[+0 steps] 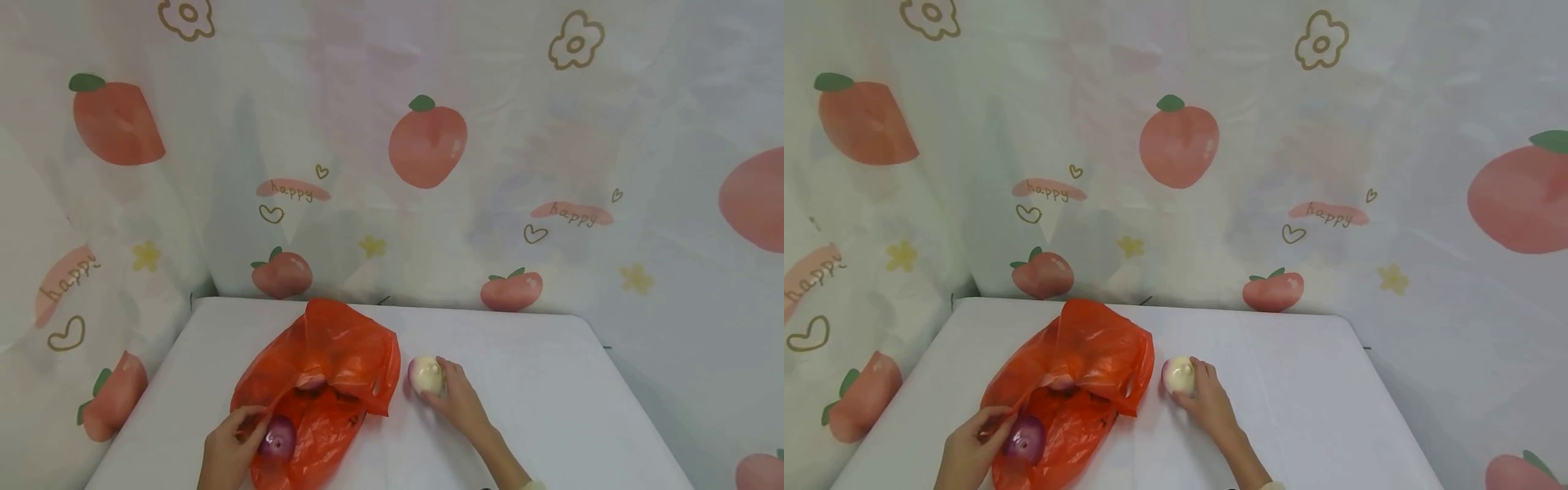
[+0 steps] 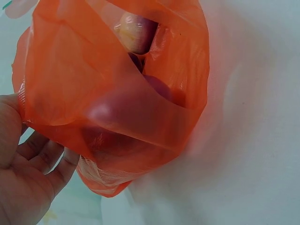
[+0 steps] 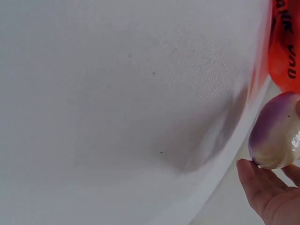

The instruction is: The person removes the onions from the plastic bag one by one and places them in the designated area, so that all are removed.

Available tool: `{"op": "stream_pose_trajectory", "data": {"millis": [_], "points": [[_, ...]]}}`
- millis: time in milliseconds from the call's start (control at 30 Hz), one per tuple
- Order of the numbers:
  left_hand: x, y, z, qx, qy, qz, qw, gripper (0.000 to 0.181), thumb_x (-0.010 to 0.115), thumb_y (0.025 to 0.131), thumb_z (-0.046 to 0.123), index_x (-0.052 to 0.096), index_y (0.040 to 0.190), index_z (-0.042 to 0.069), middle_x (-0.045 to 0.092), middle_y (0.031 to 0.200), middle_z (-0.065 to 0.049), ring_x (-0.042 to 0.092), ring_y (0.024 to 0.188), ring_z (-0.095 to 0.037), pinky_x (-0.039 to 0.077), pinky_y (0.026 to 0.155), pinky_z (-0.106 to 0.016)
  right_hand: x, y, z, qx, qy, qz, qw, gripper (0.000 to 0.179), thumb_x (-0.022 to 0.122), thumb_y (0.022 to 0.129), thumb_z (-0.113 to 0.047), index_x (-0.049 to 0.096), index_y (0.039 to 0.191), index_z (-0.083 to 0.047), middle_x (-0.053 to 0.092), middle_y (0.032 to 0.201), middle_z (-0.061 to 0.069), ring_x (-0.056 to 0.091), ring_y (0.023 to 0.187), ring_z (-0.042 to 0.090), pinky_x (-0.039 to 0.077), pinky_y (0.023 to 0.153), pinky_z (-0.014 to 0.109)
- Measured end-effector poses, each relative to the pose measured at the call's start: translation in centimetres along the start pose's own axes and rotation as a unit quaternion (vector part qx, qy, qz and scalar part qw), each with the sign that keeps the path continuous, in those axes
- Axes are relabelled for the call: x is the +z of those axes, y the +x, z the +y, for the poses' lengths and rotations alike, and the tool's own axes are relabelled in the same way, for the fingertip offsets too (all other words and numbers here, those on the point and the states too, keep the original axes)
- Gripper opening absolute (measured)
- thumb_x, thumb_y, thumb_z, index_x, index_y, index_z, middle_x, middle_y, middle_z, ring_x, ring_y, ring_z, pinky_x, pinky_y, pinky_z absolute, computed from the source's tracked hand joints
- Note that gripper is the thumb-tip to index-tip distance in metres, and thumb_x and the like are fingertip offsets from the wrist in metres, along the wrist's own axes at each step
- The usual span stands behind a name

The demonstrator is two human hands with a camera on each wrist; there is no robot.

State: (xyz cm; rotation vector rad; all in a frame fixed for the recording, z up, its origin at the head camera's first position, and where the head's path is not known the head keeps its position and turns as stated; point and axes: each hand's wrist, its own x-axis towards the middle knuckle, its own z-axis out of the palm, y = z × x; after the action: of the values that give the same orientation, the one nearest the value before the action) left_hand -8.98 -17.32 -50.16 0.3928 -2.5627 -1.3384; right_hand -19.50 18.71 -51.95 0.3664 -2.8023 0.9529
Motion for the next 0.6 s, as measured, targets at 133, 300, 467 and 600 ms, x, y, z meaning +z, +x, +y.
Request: {"op": "stream_pose_trajectory", "data": {"millis": [133, 300, 467, 600], "points": [[-0.1, -0.2, -0.2, 0.01, 0.001, 0.007, 0.9999, 0.015, 0.071, 0.083, 0.01, 0.069, 0.097, 0.006, 0.067, 0.088, -0.004, 0.062, 0.076, -0.017, 0.05, 0.065, -0.025, 0.3, 0.3, 0.0, 0.003, -0.005, 0.006, 1.0, 0.067, 0.078, 0.076, -0.018, 0.045, 0.128, 0.008, 0.052, 0.118, 0.024, 0.053, 0.109, 0.037, 0.042, 0.092, 0.05], [-0.2, -0.4, -0.2, 0.01, -0.007, 0.005, 0.9999, 0.016, 0.072, 0.082, 0.007, 0.069, 0.098, 0.006, 0.067, 0.087, -0.004, 0.061, 0.076, -0.016, 0.049, 0.063, -0.023, 0.7, 0.3, 0.2, 0.021, 0.0, 0.003, 0.9998, 0.068, 0.078, 0.076, -0.017, 0.043, 0.129, 0.008, 0.05, 0.12, 0.025, 0.052, 0.111, 0.039, 0.041, 0.091, 0.051], [-0.2, -0.5, -0.2, 0.018, -0.008, 0.007, 0.9998, 0.016, 0.072, 0.082, 0.007, 0.069, 0.097, 0.006, 0.067, 0.087, -0.004, 0.062, 0.075, -0.016, 0.049, 0.063, -0.023, 1.0, 0.5, 0.8, 0.013, 0.0, 0.01, 0.9999, 0.068, 0.077, 0.076, -0.015, 0.042, 0.129, 0.01, 0.049, 0.12, 0.027, 0.05, 0.111, 0.04, 0.04, 0.093, 0.051], [-0.3, -0.5, -0.1, 0.016, -0.009, 0.004, 0.9998, 0.016, 0.072, 0.082, 0.007, 0.069, 0.098, 0.006, 0.067, 0.087, -0.004, 0.062, 0.075, -0.016, 0.049, 0.063, -0.023, 1.3, 0.7, 1.0, 0.019, 0.002, 0.009, 0.9998, 0.068, 0.077, 0.077, -0.015, 0.041, 0.129, 0.011, 0.048, 0.121, 0.027, 0.05, 0.112, 0.04, 0.039, 0.094, 0.051]]}}
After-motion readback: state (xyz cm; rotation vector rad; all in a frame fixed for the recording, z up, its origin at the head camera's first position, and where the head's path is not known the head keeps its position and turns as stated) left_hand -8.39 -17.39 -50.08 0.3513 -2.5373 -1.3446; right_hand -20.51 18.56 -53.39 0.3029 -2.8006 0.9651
